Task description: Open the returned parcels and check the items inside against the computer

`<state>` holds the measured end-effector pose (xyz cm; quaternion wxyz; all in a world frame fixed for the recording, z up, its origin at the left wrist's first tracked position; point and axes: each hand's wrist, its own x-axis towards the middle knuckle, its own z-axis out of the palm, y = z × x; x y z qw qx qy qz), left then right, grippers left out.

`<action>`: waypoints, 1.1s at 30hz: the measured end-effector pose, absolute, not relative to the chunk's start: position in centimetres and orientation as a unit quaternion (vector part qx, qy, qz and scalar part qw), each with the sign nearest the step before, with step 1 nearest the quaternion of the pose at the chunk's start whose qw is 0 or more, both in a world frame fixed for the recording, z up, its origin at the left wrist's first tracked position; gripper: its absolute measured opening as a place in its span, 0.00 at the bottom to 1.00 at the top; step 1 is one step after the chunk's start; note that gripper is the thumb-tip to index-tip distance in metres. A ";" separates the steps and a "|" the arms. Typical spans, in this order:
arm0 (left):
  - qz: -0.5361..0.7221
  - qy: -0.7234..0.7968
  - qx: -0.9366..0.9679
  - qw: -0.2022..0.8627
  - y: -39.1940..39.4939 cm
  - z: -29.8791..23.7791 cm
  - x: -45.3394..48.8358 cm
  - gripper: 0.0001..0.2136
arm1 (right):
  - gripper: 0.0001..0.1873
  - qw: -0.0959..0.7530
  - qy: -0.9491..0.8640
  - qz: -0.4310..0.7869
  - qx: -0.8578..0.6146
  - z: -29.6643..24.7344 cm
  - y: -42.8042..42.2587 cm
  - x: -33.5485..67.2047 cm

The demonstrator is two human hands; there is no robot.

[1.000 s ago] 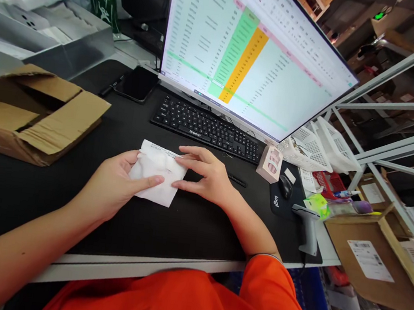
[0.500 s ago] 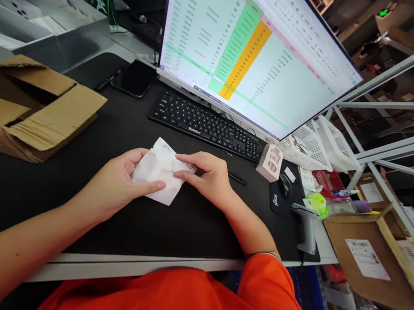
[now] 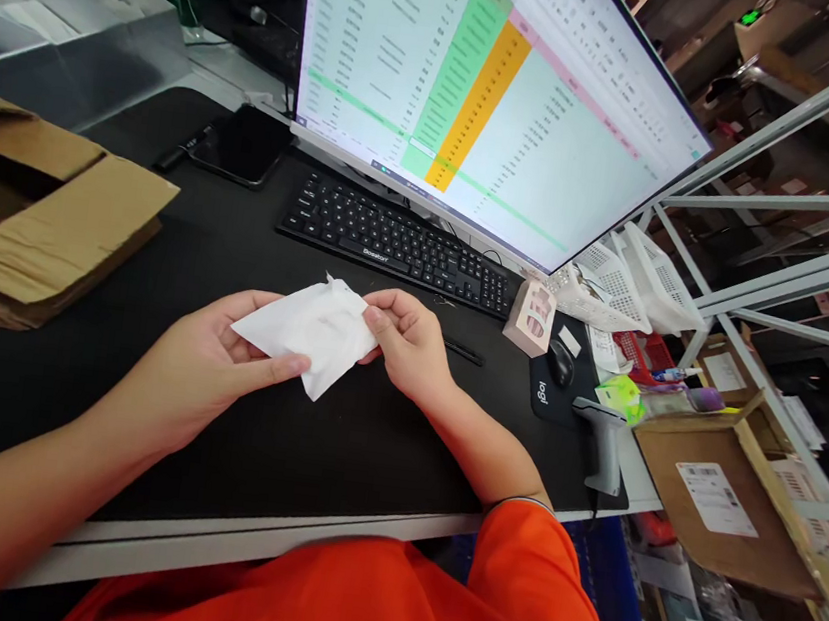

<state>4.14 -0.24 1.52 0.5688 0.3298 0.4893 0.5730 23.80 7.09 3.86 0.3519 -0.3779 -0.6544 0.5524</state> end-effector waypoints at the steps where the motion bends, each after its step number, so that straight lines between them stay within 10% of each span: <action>1: 0.588 0.480 0.332 0.560 -0.3 1.6 4.2 0.35 | 0.19 0.355 -0.655 0.551 -0.375 3.7 7.2 23.8; 4: 0.626 0.463 0.330 0.534 -0.4 1.9 4.2 0.46 | 0.18 0.353 -0.688 0.522 -0.360 3.8 7.3 24.0; 10: 0.590 0.518 0.349 0.512 -0.7 2.4 3.2 0.21 | 0.16 0.285 -0.834 0.377 -0.286 5.9 7.4 24.8; 20: 0.594 0.414 0.420 0.547 -0.6 1.7 3.5 0.31 | 0.20 0.310 -0.906 0.104 -0.267 3.9 7.6 25.5; 24: 0.594 0.459 0.506 0.424 0.0 0.6 3.1 0.50 | 0.24 0.361 -0.818 0.227 -0.386 4.4 7.3 25.1; 33: 0.611 0.498 0.369 0.493 0.3 1.1 3.3 0.25 | 0.29 0.288 -0.626 0.652 -0.316 4.7 6.9 23.4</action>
